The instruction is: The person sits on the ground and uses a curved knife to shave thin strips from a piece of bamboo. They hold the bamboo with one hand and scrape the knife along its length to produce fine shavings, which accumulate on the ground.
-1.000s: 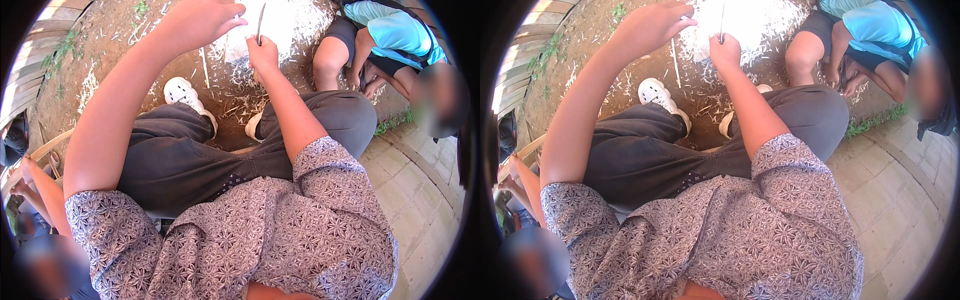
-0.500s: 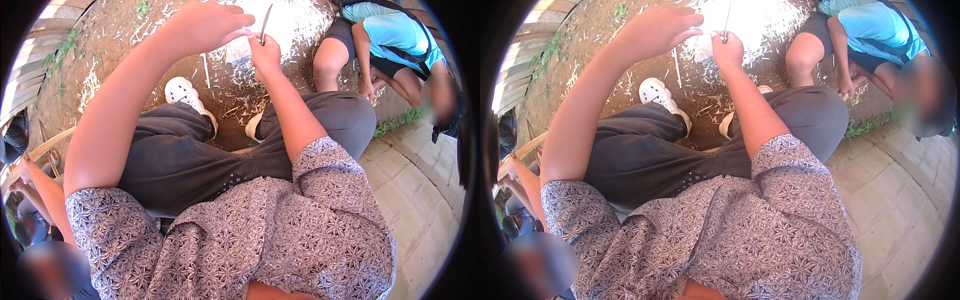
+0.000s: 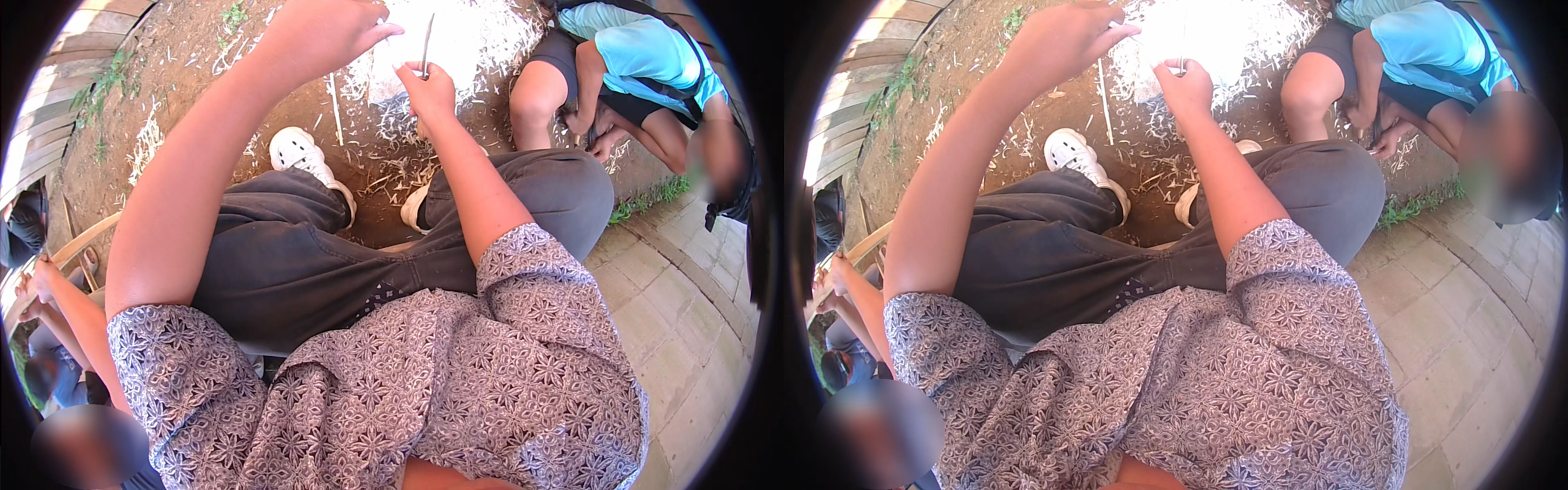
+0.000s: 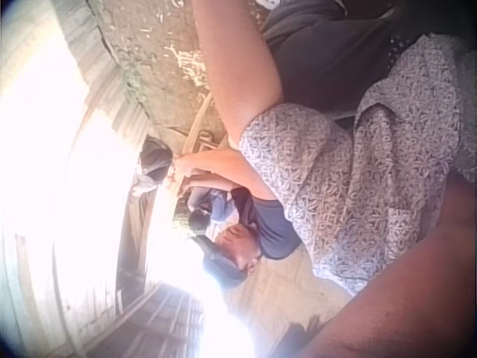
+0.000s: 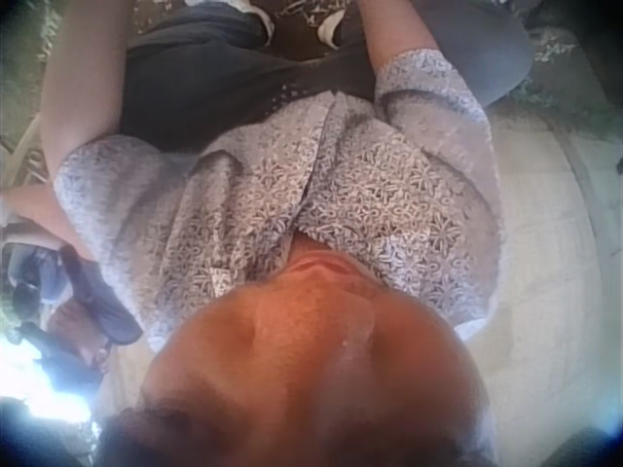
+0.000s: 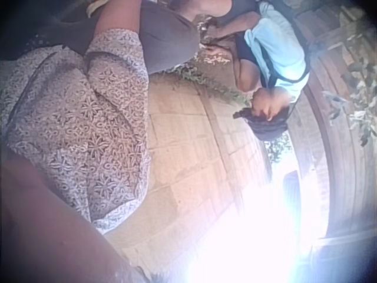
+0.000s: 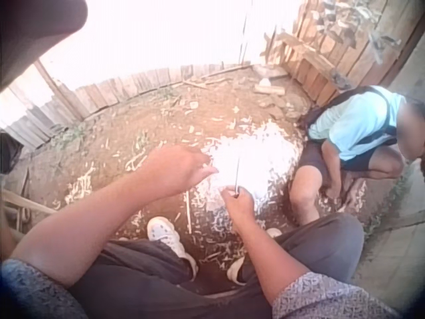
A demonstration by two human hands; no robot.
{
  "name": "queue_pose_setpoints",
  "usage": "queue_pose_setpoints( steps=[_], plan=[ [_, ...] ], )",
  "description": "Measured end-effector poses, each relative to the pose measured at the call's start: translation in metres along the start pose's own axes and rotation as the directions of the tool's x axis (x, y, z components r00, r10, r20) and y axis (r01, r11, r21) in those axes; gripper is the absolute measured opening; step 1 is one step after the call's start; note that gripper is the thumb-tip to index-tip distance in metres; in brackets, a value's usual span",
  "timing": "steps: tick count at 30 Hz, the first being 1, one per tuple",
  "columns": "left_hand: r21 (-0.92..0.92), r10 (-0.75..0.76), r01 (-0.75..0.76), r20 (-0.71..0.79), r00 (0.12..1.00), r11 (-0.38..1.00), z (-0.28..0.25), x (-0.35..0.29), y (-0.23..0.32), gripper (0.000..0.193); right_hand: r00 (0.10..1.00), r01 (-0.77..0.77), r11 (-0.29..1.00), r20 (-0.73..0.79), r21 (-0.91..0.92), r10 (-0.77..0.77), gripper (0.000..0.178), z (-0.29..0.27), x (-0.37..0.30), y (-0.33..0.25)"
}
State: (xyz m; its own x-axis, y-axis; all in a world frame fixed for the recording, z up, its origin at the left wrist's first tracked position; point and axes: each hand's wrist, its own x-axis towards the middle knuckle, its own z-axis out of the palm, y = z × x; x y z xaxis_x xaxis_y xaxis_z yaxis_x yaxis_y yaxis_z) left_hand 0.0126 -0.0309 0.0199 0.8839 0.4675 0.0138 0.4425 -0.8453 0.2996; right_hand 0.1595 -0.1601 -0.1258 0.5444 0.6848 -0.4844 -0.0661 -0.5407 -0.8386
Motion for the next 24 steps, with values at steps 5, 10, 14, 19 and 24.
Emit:
queue_pose_setpoints(
  steps=[5,10,14,19,24],
  plan=[
    [0.166,0.008,0.007,-0.088,0.996,0.986,0.016,-0.002,0.009,0.038,1.000,-0.008,1.000,0.020,-0.025,0.008,0.032,0.006,0.003,0.001],
    [0.155,-0.002,0.009,-0.044,0.999,0.988,0.018,-0.001,0.009,0.042,0.998,0.058,0.994,-0.022,-0.094,-0.061,0.026,0.017,0.021,0.019],
    [0.147,0.010,-0.001,-0.061,0.998,0.989,0.016,-0.005,0.004,0.043,0.999,-0.014,0.995,0.028,-0.101,0.017,0.022,0.019,0.012,0.006],
    [0.149,-0.017,0.034,-0.114,0.993,0.988,0.019,-0.005,-0.006,0.043,0.994,-0.068,0.992,0.073,-0.103,0.076,0.026,0.015,0.004,0.002],
    [0.122,-0.094,0.105,-0.097,0.991,0.987,0.015,-0.003,-0.006,0.042,0.993,-0.024,0.996,0.111,-0.082,0.033,0.040,0.008,-0.005,0.003]
  ],
)
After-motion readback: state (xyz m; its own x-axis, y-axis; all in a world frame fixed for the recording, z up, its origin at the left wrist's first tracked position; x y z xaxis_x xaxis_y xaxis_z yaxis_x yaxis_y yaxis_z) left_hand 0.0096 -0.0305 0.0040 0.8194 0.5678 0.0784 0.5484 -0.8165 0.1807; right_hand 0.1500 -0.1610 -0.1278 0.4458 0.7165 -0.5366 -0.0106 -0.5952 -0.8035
